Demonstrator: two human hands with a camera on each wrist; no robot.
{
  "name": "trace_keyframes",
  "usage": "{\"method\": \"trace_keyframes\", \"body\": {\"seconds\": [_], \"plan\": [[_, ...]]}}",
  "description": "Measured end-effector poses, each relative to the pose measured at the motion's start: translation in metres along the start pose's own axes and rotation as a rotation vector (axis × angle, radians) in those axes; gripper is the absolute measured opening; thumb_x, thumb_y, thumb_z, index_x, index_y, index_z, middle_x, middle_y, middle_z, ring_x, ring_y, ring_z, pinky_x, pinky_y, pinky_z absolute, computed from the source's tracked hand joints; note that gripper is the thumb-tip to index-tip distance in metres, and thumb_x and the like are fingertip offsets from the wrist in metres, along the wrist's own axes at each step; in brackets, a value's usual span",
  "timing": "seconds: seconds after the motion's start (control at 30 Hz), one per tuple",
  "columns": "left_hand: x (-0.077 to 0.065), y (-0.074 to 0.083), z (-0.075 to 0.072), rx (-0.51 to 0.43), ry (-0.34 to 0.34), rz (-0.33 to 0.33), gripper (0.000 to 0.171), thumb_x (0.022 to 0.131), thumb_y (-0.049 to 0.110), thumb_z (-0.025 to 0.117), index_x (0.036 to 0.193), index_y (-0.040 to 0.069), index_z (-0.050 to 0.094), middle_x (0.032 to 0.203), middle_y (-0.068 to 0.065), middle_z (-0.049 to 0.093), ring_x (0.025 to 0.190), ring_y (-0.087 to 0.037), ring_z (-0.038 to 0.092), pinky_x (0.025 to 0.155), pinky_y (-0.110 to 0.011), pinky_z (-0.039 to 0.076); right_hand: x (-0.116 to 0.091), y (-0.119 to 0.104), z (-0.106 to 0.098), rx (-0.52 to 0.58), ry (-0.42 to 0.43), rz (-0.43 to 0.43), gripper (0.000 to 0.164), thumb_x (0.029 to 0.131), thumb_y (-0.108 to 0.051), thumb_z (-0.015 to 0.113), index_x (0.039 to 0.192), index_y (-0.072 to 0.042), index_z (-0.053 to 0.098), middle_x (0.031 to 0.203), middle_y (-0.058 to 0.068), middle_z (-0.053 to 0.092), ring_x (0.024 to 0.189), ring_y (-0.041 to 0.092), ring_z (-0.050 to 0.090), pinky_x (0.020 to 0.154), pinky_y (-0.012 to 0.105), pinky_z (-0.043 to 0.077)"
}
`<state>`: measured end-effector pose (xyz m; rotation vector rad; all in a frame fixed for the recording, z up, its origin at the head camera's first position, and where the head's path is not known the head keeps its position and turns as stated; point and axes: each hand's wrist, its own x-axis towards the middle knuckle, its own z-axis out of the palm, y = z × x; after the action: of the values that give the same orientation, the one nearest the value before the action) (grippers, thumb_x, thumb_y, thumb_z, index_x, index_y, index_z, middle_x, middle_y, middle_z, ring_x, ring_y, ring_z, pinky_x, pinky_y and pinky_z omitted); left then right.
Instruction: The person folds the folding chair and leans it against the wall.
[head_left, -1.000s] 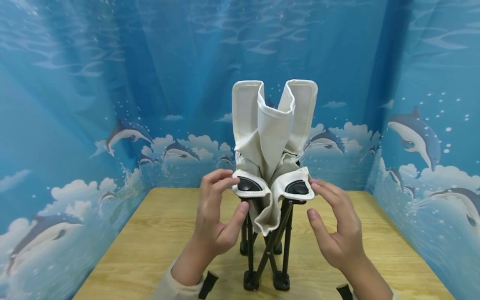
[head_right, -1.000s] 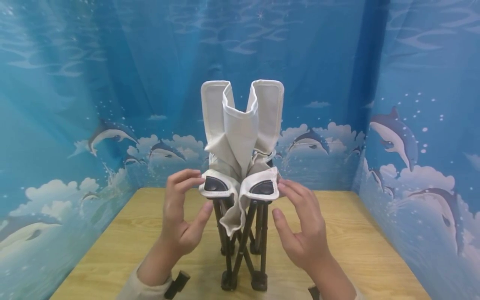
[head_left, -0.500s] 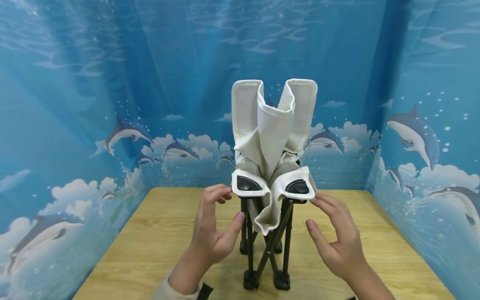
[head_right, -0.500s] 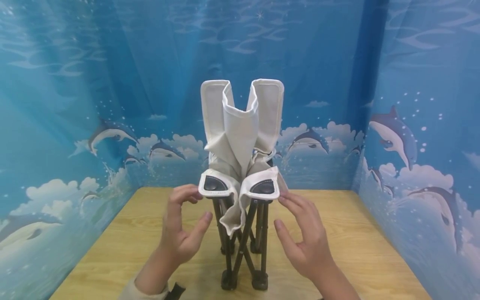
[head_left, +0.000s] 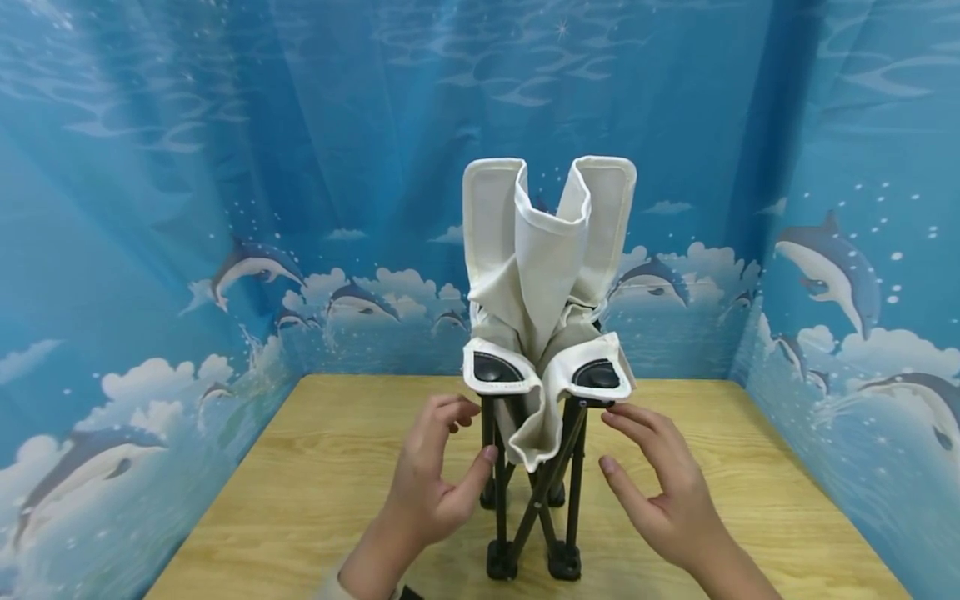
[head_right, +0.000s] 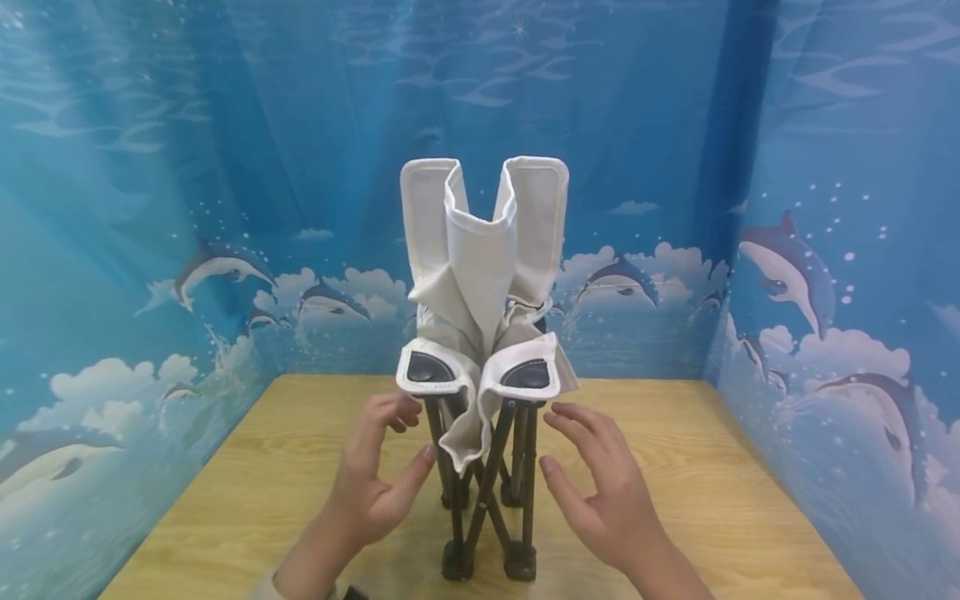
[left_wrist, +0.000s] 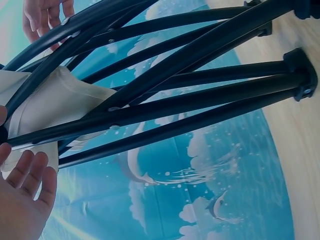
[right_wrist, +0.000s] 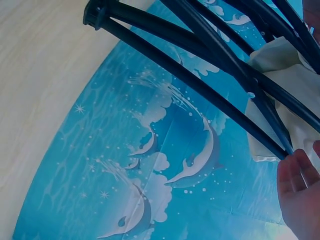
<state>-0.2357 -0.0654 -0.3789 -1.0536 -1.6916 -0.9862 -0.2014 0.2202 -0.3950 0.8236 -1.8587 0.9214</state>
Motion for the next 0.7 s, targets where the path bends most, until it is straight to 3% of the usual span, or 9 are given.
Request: {"method": "trace_keyframes", "body": {"seconds": [0.27, 0.47, 0.7], "plan": [[-0.010, -0.001, 0.003, 0.028, -0.039, -0.019, 0.031, 0.085, 0.008, 0.076, 0.114, 0.002, 0.068, 0.113, -0.010, 0.064, 0.099, -0.021, 0.063, 0.089, -0.028, 0.056, -0.009, 0.001, 0.000, -0.041, -0.138, 0.094, 0.057, 0.082, 0.005, 0.081, 0.135, -0.010, 0.070, 0.142, 0.015, 0.062, 0.136, 0.018, 0.056, 0.116, 0.013, 0.036], [-0.020, 0.000, 0.002, 0.039, -0.094, -0.077, 0.032, 0.088, 0.009, 0.076, 0.118, 0.009, 0.068, 0.116, -0.006, 0.064, 0.102, -0.019, 0.063, 0.087, -0.030, 0.056, -0.015, 0.000, 0.001, -0.120, -0.232, 0.185, 0.054, 0.085, -0.002, 0.083, 0.136, -0.017, 0.070, 0.146, 0.006, 0.060, 0.136, 0.019, 0.055, 0.112, 0.013, 0.036], [-0.028, -0.002, 0.002, 0.071, -0.139, -0.117, 0.029, 0.088, 0.012, 0.077, 0.117, 0.010, 0.070, 0.115, -0.003, 0.065, 0.102, -0.018, 0.063, 0.085, -0.034, 0.057, -0.020, 0.001, 0.003, -0.172, -0.295, 0.189, 0.051, 0.087, -0.009, 0.084, 0.135, -0.022, 0.070, 0.143, 0.004, 0.061, 0.131, 0.019, 0.058, 0.106, 0.017, 0.042]]}}
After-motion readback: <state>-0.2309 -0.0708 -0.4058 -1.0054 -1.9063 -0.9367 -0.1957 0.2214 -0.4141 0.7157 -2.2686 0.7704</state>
